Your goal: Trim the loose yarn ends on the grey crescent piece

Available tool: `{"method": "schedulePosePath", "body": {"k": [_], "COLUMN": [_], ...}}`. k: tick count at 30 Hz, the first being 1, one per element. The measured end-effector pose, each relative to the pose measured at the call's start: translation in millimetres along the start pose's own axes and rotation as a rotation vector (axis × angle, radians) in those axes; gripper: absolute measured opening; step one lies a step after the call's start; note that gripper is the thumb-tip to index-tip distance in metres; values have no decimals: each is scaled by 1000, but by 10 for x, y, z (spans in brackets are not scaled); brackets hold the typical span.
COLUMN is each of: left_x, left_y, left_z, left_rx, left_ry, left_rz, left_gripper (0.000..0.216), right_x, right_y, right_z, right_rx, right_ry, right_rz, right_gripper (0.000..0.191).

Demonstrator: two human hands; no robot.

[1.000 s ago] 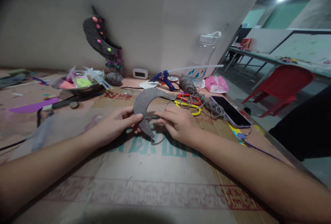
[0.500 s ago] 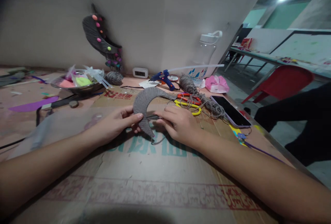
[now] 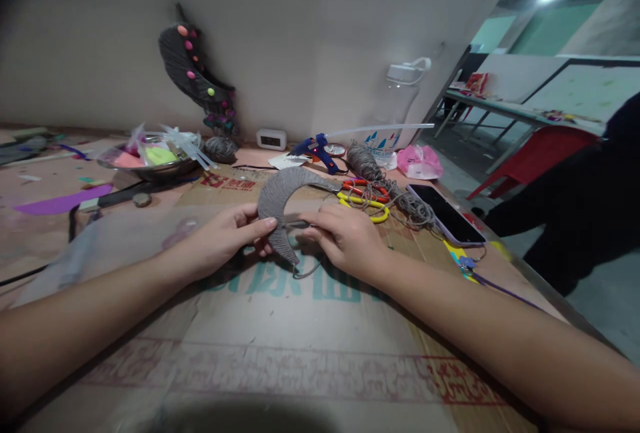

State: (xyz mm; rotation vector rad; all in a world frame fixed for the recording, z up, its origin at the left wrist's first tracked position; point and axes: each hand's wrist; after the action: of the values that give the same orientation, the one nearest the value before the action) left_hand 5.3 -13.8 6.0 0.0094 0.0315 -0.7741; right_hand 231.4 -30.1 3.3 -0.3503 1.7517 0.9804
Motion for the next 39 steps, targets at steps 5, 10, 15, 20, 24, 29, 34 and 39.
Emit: {"method": "schedulePosePath", "body": {"k": [5, 10, 15, 20, 24, 29, 34, 39], "left_x": [2, -17, -22, -14, -22, -21, -10, -22], "left_y": [-1, 5, 7, 19, 25, 35, 48, 78], "left_z": [-7, -35, -63, -64, -90, -108, -96, -183], "left_rx": [-11, 6, -21, -32, -27, -26, -11, -25], "left_ry": [-19, -21, 7, 10, 32, -5, -3, 5], "left_rz": [13, 6, 25, 41, 42, 43, 46, 12], "left_gripper": [23, 22, 28, 32, 34, 35, 34, 38], "right_x": [-29, -28, 21, 48, 56, 65, 69, 132], "right_y": [11, 19, -1, 2, 3, -14, 92, 235], "right_z": [-34, -40, -21, -14, -11, -6, -107, -213], "right_rx": [68, 78, 75, 126, 157, 139, 368, 598], "right_ry": [98, 91, 104, 142, 168, 205, 471, 789], "right_rz": [-5, -48, -27, -33, -37, 3, 7, -92], "right_gripper": [25, 25, 21, 18, 20, 26, 25, 23]}}
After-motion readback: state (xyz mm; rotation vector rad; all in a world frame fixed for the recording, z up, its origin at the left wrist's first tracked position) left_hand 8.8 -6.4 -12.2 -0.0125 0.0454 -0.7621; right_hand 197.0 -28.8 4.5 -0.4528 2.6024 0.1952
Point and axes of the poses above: each hand's wrist, its own y-axis towards the middle knuckle, its own x-axis out of the palm, z = x × y, and after that the axes turned 10 degrees about -z, right-handed
